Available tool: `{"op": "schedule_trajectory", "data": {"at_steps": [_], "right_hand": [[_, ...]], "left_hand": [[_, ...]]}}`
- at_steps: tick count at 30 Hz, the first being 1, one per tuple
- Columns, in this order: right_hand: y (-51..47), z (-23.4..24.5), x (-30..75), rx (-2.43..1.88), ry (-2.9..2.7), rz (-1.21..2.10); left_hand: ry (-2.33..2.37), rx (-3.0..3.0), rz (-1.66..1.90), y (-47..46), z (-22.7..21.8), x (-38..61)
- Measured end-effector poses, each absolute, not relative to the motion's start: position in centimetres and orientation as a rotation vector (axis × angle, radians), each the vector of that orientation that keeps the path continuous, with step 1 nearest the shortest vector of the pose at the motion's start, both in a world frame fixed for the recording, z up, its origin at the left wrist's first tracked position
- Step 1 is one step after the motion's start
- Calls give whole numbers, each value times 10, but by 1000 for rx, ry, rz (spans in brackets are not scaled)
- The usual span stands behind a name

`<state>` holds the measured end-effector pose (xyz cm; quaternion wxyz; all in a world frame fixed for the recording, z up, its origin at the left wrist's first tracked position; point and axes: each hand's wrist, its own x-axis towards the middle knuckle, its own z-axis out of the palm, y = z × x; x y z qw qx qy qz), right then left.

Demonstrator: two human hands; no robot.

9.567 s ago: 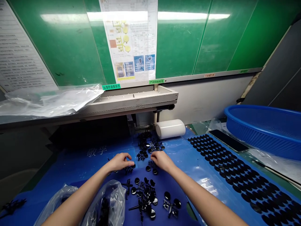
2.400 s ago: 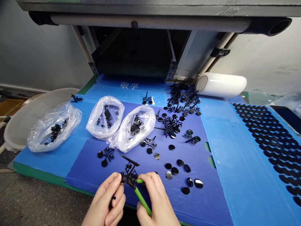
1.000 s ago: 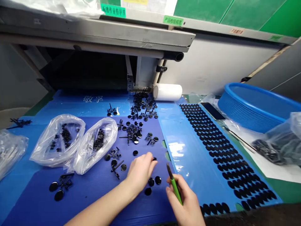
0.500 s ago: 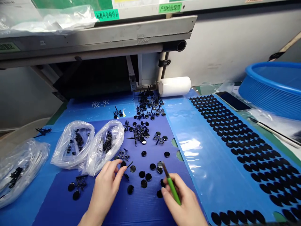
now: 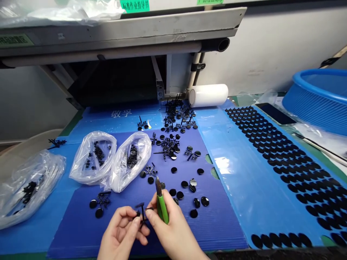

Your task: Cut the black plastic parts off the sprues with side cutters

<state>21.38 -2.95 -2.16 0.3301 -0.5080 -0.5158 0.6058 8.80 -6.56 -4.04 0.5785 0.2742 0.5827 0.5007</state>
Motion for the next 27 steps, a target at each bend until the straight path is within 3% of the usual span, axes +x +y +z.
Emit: {"op": "schedule_trajectory", "data": {"at_steps": [5,8,16,21,27], "right_hand": [[-19,-11,212,-1298,-1638,1573],[-12,-3,209,-1276,-1766,1603],[1,-1,196,-1150,-1626,1736],[-5,-10,206,-1211,-1648,1485],[-24,-20,219,-1307,-2092,1061]], "left_hand": [[1305,589,1228,-65,-38,66],[1163,553,1090,-60,-33,52],[1049,530,945,-54,-15,45],[1112,444,1045,-48,-8,45],[1175,245,1259,-40,1,49]]}}
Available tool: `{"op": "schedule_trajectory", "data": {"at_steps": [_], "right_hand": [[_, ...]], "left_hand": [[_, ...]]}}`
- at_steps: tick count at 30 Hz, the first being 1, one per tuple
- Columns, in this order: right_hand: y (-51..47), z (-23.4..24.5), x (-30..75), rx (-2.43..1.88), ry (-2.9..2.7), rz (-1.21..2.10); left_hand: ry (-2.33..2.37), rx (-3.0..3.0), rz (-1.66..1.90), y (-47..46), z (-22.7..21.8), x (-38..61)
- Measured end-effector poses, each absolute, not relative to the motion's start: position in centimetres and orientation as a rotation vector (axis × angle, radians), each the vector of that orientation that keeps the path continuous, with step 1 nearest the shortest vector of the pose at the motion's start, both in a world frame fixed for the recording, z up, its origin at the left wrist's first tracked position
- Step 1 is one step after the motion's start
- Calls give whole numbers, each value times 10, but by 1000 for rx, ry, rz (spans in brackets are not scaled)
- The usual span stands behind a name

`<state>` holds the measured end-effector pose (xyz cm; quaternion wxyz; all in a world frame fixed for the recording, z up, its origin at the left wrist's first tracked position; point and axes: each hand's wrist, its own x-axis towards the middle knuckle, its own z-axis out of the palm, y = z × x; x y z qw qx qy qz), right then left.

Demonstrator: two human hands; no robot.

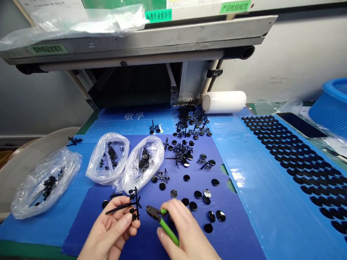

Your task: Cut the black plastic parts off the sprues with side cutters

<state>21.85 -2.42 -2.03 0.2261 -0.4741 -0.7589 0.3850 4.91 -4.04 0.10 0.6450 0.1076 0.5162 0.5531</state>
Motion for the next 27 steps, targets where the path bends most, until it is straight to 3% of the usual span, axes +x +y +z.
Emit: {"op": "schedule_trajectory", "data": {"at_steps": [13,27], "right_hand": [[-15,-11,211,-1189,-2186,1187],[-6,-16,220,-1246,-2303,1112]], "left_hand": [[1117,256,1170,-35,7,47],[1252,515,1149,-30,-3,38]]}}
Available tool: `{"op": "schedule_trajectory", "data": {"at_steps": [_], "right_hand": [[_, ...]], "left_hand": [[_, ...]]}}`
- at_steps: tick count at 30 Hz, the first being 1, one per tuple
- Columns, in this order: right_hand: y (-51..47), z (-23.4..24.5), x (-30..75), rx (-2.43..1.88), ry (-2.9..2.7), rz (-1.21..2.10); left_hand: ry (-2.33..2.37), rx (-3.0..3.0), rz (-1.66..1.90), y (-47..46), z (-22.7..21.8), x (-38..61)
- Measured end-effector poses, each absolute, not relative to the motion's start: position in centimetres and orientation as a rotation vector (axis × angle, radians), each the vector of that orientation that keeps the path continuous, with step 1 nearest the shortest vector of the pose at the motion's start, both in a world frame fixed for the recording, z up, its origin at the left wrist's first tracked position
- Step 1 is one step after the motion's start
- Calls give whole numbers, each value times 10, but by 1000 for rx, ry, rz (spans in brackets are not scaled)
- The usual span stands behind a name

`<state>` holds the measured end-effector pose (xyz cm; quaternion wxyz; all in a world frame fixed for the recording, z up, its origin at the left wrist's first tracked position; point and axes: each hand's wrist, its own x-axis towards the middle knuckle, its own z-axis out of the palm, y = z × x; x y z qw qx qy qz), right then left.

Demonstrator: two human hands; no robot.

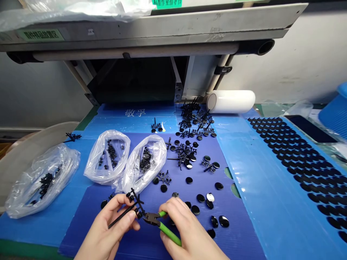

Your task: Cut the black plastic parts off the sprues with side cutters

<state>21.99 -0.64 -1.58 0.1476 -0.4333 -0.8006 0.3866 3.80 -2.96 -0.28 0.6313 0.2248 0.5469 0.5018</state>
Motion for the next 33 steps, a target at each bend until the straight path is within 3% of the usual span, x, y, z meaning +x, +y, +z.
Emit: {"op": "schedule_trajectory", "data": {"at_steps": [23,33], "right_hand": [[-10,-23,222,-1240,-2193,1305],[-9,-25,221,-1260,-2290,1118]], "left_hand": [[1000,449,887,-20,0,39],[1017,448,852,-15,3,37]]}}
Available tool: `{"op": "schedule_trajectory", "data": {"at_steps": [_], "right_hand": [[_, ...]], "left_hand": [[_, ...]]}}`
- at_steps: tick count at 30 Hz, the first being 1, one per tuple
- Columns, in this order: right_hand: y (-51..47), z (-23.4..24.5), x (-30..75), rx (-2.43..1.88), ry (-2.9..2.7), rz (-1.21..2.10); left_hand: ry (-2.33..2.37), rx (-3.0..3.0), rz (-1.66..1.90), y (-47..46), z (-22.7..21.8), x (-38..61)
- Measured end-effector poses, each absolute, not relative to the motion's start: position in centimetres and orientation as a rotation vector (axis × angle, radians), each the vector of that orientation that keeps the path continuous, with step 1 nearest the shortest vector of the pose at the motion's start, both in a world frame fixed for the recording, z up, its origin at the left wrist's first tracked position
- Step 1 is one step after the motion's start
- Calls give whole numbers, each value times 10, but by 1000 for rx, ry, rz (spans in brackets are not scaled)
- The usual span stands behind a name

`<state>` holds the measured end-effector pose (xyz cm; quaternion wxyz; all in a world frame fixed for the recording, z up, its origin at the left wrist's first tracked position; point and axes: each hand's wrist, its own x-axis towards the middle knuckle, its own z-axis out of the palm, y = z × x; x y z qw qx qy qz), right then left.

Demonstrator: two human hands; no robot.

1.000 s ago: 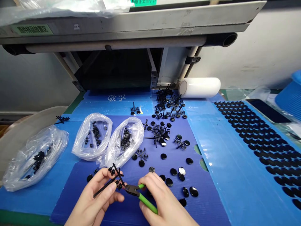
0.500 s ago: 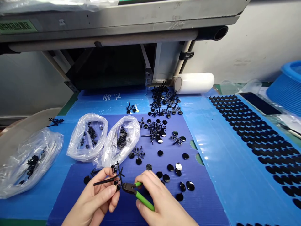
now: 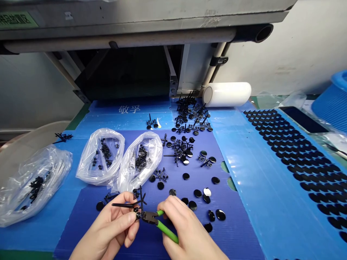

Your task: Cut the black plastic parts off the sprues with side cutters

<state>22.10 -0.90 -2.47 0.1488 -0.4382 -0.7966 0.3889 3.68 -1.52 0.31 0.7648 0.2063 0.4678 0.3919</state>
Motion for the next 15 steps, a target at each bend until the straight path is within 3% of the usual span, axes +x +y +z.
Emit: {"op": "schedule_trajectory", "data": {"at_steps": [6,15], "right_hand": [[-6,-25,223,-1233,-2417,870],[-2,-27,219,-1293,-2348,1049]], "left_hand": [[1034,445,838,-13,2,34],[932,442,860,-8,-1,29]]}}
